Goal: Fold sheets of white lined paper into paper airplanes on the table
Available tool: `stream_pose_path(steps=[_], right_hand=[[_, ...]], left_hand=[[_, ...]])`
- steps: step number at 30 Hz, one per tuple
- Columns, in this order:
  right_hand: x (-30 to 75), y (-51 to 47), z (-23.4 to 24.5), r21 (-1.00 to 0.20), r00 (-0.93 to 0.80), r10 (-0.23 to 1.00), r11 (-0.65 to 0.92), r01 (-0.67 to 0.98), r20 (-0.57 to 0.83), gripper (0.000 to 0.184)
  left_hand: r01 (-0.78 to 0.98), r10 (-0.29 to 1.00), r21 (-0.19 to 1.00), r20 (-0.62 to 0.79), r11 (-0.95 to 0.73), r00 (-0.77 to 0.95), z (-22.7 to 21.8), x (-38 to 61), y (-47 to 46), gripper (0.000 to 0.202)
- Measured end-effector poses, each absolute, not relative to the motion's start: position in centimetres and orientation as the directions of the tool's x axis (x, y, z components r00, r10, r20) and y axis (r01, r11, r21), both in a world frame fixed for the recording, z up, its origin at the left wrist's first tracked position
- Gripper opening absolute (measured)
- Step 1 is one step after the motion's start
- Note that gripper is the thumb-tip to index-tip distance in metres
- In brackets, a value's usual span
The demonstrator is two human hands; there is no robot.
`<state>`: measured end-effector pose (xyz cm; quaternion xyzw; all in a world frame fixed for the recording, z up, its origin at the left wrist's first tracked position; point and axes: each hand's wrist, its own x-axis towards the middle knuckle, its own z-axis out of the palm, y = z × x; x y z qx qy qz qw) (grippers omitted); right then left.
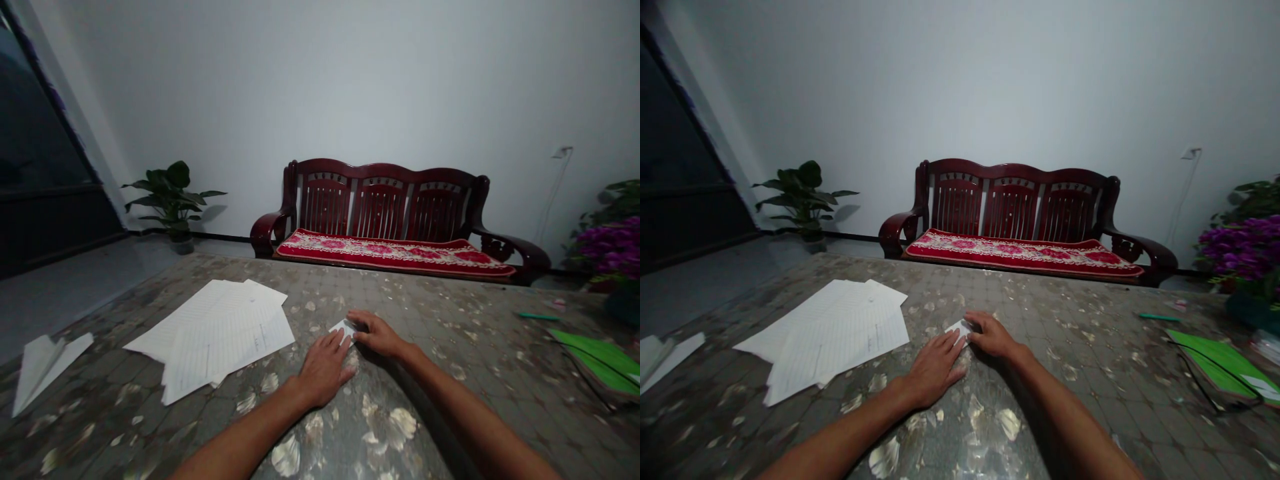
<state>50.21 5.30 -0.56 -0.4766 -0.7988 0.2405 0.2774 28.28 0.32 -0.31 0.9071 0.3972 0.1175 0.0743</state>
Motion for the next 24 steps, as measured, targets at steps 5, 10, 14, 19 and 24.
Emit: stream_pose_path(steps=[5,10,14,19,24], right_hand=[[50.4,3.5,0.6,-0.514,-0.535,0.811,0.573,0.638,0.239,0.035],[49.6,2.2,0.3,-0.311,-0.47,0.844,0.533,0.787,0.259,0.028],[49.2,1.9,-0.5,-0.187,-0.465,0.833,0.529,0.828,0.301,0.029],[48.7,1.8,-0.6,-0.116,-0.451,0.843,0.5,0.858,0.293,0.025],[48.5,1.7,-0.5,-0.151,-0.386,0.876,0.44,0.885,0.289,0.025]], left_hand=[[0.639,0.709,0.333,0.157,-0.693,0.687,1.3,28.0,3.4,0.036],[0.512,0.637,0.464,0.161,-0.723,0.754,1.2,26.5,7.5,0.028],[0.472,0.66,0.571,0.172,-0.672,0.731,0.3,25.7,8.1,0.031],[0.487,0.702,0.61,0.166,-0.625,0.692,-0.1,25.9,7.8,0.031],[0.479,0.708,0.594,0.234,-0.647,0.666,-0.6,26.2,7.8,0.02]])
